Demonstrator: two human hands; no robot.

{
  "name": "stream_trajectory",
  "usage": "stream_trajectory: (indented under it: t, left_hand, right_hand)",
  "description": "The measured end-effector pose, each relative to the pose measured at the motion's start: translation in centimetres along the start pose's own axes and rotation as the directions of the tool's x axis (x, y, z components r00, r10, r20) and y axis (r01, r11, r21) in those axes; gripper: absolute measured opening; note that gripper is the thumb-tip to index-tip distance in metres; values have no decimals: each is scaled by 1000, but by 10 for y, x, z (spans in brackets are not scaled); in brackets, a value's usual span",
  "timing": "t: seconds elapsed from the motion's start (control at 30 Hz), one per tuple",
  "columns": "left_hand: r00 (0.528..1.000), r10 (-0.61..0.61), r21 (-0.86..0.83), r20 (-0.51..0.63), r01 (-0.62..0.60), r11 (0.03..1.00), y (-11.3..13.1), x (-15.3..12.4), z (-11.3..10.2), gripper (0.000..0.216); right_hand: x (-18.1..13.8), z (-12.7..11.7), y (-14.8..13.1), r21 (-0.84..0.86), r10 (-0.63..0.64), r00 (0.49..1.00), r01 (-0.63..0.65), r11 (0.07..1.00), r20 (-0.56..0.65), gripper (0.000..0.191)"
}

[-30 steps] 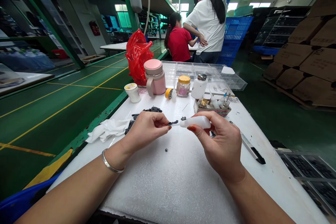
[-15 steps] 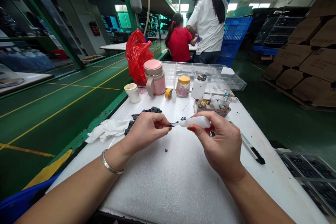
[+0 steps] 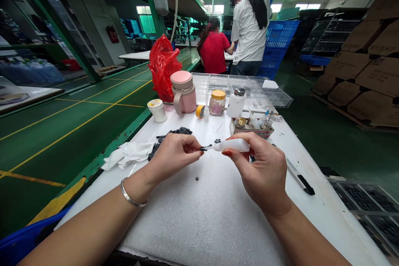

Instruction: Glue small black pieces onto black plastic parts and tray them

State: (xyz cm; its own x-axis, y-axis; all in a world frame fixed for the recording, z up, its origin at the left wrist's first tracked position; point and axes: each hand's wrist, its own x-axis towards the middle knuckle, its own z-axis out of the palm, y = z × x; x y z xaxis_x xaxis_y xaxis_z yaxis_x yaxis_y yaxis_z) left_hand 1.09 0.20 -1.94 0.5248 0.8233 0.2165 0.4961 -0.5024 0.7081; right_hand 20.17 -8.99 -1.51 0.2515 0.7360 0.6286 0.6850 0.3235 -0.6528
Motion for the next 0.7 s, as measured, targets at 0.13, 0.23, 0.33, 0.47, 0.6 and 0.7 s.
stream_trajectory:
  t: [0.13,0.23,0.33,0.47,0.6,0.7]
  left_hand:
    - [1000,-4,-1,-2,4,1000,0,0,0,6]
    - [1000,1,0,-2,-1,1000,1,0,0,6]
    - [1000,5,6,1,-5,1000,2,0,0,6]
    - [1000,3,3,4,-3,1000,2,0,0,7]
    - [1000,8,2,-3,-8,1000,1,-1,0,6]
    - [1000,8,-1,-6,-8,1000,0,-1,0,6]
  right_hand:
    - [1,1,0,-9,-11,1000,11,1000,-3,17]
    - [1,1,0,-4,-9,1000,9,1000,-3,17]
    - [1,0,-1,2,-10,1000,10,1000,-1,16]
    - [1,0,-2,10,-15,1000,15,1000,1,15]
    - [0,0,-1,7,-16,1000,16,1000,-7,15]
    - [0,1,0,4,-12,1000,12,1000,-5,16]
